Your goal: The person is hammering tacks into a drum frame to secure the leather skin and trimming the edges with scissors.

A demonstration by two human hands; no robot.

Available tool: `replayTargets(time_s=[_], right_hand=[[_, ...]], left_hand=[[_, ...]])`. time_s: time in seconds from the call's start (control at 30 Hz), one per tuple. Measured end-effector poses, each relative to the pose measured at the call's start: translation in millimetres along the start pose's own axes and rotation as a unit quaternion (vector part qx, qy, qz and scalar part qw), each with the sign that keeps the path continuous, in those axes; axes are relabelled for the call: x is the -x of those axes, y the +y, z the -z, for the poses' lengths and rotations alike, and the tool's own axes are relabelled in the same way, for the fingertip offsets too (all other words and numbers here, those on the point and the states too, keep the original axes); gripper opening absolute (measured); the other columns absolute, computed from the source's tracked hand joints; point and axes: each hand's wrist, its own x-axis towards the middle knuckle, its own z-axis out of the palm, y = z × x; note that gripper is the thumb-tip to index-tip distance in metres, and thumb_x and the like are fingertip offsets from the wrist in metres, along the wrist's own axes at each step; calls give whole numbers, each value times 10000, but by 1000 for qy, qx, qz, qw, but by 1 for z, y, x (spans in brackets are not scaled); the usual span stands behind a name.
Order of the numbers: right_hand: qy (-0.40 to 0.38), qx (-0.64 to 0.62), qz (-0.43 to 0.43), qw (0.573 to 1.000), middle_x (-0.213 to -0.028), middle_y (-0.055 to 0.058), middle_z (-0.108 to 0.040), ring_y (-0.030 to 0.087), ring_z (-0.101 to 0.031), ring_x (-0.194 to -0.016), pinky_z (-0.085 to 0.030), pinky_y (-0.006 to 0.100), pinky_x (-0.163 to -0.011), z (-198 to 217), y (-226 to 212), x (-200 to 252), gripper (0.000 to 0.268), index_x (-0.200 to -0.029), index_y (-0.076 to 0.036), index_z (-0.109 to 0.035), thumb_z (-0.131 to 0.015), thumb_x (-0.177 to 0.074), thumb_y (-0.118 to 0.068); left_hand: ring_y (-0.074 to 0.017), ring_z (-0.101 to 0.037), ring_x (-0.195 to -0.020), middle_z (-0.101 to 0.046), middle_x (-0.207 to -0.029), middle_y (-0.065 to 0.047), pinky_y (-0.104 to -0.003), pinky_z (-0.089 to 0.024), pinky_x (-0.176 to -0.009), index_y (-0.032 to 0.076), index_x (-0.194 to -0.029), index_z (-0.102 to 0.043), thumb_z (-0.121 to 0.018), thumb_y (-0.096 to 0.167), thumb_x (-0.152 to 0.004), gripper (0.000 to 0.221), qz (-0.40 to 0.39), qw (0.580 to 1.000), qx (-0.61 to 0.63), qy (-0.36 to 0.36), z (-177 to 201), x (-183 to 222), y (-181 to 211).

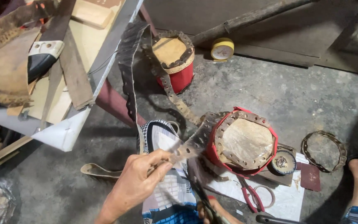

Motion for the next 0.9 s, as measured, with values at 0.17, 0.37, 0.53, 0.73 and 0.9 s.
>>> replayTargets(time_s=[0.17,0.37,0.53,0.73,0.9], right_hand=[[-60,162,-40,984,-1118,31,-563,89,-605,-892,-458,223,-758,-46,-134,-25,529,-1278,-80,-455,-469,-930,-478],[-52,164,13,985,-983,78,-571,172,-580,-890,-420,324,-731,-70,-182,-33,1300,-1339,-62,-442,-507,-579,-1115],[-38,221,15,974,-1059,80,-567,179,-586,-972,-444,299,-781,-80,-198,-30,1344,-1376,-64,-401,-444,-588,-1152],[-2,158,-3,987,-986,45,-534,144,-492,-839,-329,279,-689,-77,-193,-32,1065,-1161,-74,-533,-619,-615,-985],[36,112,64,991,-635,-4,-538,108,-466,-490,-311,262,-431,-70,-140,-53,372,-836,-54,-570,-708,-756,-390]], left_hand=[[-112,-492,-447,-696,-616,12,-292,-406,-434,76,-934,-790,-709,103,-799,160,-20,999,3,-32,2,5,-1],[-149,-502,-478,-637,-538,-9,-306,-418,-497,149,-926,-812,-715,169,-814,149,-16,998,-46,-34,6,13,-11],[-154,-520,-473,-634,-533,5,-281,-448,-535,166,-965,-808,-701,145,-812,187,-50,997,-50,-45,3,16,-20],[-177,-523,-465,-651,-531,1,-288,-449,-550,167,-921,-805,-704,186,-809,151,-69,995,-56,-51,3,17,-24],[-167,-488,-471,-657,-523,-8,-288,-438,-532,159,-877,-815,-702,180,-787,145,-28,997,-57,-36,1,21,-25]])
